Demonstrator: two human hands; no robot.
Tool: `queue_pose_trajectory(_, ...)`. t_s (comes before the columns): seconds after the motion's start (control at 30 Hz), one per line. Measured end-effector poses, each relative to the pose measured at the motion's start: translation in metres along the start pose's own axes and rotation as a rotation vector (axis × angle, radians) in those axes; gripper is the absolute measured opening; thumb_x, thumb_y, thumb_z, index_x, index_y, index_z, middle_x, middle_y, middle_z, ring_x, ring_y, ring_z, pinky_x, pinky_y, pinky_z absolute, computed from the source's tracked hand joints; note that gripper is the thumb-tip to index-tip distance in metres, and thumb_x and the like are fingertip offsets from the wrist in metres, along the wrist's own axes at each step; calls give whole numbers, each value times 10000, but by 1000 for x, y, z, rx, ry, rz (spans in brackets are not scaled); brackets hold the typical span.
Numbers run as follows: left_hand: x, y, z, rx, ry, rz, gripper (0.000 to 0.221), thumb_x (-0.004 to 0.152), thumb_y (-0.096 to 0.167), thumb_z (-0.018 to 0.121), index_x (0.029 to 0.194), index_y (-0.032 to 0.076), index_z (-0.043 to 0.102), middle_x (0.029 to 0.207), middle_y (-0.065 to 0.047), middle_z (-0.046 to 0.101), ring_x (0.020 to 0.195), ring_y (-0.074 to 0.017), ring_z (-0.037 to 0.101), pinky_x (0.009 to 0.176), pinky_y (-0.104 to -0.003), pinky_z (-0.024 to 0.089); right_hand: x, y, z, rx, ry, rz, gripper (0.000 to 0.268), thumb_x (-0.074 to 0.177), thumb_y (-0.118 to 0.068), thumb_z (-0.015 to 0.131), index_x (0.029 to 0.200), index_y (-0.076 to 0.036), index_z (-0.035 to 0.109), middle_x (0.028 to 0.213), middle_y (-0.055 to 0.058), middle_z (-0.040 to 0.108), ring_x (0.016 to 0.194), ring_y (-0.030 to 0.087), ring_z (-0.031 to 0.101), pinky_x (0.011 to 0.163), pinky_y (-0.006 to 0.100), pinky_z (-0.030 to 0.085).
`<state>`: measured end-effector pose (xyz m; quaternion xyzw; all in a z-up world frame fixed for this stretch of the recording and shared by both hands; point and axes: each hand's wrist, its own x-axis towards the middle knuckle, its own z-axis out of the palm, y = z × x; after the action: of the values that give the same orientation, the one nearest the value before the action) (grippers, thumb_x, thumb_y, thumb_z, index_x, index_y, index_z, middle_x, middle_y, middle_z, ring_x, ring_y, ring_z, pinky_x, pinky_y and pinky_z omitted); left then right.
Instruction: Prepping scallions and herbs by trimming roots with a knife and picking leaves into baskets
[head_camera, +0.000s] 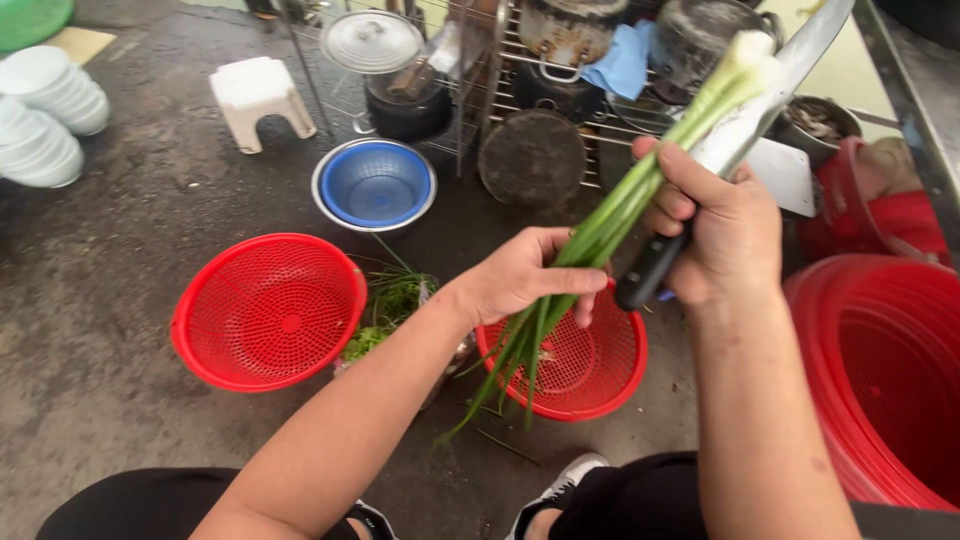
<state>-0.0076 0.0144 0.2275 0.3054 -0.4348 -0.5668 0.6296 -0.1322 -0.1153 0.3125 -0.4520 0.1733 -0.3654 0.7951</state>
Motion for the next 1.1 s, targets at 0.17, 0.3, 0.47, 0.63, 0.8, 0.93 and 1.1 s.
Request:
queue_pose_trajectory(0.17, -25, 18, -19, -16, -73, -248, 197, 877, 122, 735, 818, 68, 555, 666, -130, 634, 509, -229, 636, 492, -324, 545, 6, 18, -8, 22, -89, 176, 362, 892, 3, 667, 1231, -111, 612, 1065, 178, 710, 456, -14, 401, 412, 123, 307)
queue_pose_trajectory(0.3, -42, 31, -36, 165, -99, -363, 142, 897, 180, 723, 916, 76, 628, 514, -74, 549, 396, -151, 507, 423, -276, 468, 1, 31, 3, -51, -42, 212, 395, 876, -21, 662, 1254, -122, 604, 1120, 210, 723, 440, -17, 381, 412, 125, 282)
queue_pose_trajectory(0.47, -84, 82, -81, 827, 142, -403, 200, 965, 277, 672, 859, 124, 599, 565, 46, 539, 446, -77, 508, 460, -243, 429, 3, 44, 1, -202, 105, 296, 206, 926, -111, 690, 1077, -186, 573, 1072, 212, 748, 458, -4, 375, 438, 139, 285)
queue_pose_trajectory(0.63, -169, 95, -173, 1378, 622, -700, 219, 995, 304, 645, 1149, 173, 730, 911, -19, 693, 648, -151, 570, 638, -332, 496, 17, 63, -31, -310, 260, 358, 218, 950, -135, 697, 1132, -188, 590, 921, 131, 733, 480, 14, 375, 434, 152, 294)
queue_pose_trajectory(0.8, -258, 44, -260, 1613, 887, -1035, 680, 920, 504, 700, 1486, 202, 473, 1229, -176, 697, 1113, -416, 679, 899, -577, 557, 26, 82, -53, -351, 276, 418, 242, 917, -138, 733, 1116, -170, 599, 762, 71, 630, 497, 38, 362, 451, 165, 278)
queue_pose_trajectory(0.93, -296, 23, -244, 1533, 745, -1532, 1418, 747, 835, 742, 1654, 92, -56, 1679, -292, 105, 1548, -512, 99, 1241, -619, 139, 40, 100, -69, -348, 248, 464, 191, 924, -151, 728, 1069, -162, 604, 708, 46, 586, 490, 45, 359, 428, 177, 272)
queue_pose_trajectory(1.1, -335, 36, -141, 715, 912, -1063, 762, 841, 613, 570, 1515, 258, 553, 1623, 28, 487, 1498, -179, 454, 1278, -396, 272, 54, 92, -59, -282, 309, 471, 163, 929, -125, 711, 1013, -186, 586, 636, -16, 464, 495, 49, 368, 435, 174, 271)
